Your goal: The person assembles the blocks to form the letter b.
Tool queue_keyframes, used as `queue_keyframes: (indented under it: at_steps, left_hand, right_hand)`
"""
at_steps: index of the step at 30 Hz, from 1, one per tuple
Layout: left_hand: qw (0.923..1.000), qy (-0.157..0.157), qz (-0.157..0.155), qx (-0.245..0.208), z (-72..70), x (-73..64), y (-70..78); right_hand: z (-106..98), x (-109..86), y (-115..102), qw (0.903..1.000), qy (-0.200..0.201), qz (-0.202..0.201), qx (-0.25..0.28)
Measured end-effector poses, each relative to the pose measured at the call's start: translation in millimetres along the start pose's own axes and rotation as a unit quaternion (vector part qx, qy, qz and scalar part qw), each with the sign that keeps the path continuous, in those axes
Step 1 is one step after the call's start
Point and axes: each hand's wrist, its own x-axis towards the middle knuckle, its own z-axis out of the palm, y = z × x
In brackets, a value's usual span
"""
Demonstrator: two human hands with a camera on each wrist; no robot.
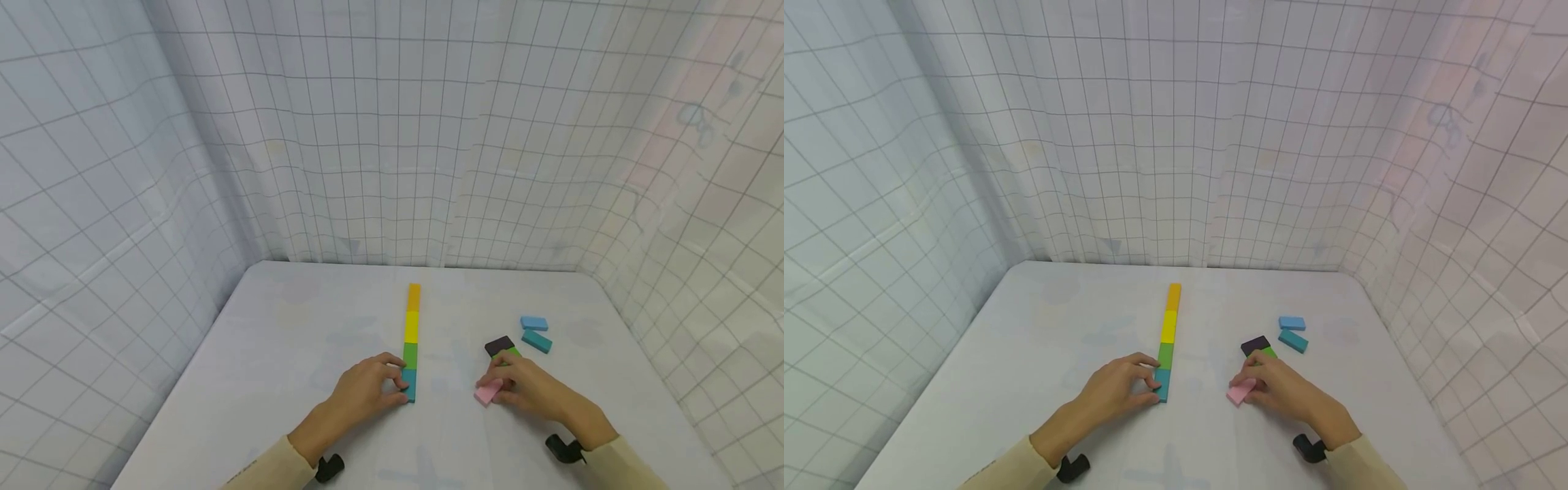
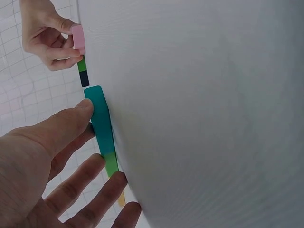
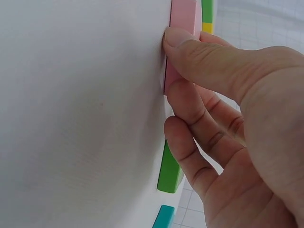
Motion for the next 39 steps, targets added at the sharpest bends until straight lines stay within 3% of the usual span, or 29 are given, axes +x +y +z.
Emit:
queue_keyframes:
  at_steps: [8, 14, 23, 34, 39]
  left_hand:
    - [1.0000, -0.003, -0.004, 0.002, -1.2, 0.2, 1.3]
    - [1.0000, 0.001, 0.005, 0.009, -1.1, 0.5, 1.9]
    - [0.9999, 0.002, 0.008, 0.012, -0.9, -0.1, 1.4]
    - [0.9996, 0.008, 0.014, 0.025, -0.8, -0.1, 1.0]
    - [0.9997, 0.005, 0.010, 0.023, -1.5, -0.3, 1.7]
  right_hand:
    - [-4.3, 6.3, -3.3, 0.9996, -0.021, 0.018, 0.005]
    - [-4.6, 12.7, -4.0, 0.9998, -0.019, 0.009, -0.005]
    - [-8.1, 30.8, -12.6, 0.9992, -0.034, 0.019, -0.010]
    - [-10.0, 51.9, -14.2, 0.9993, -0.001, -0.011, -0.035]
    - [-10.4, 59.8, -15.5, 0.9992, 0.006, 0.001, -0.040]
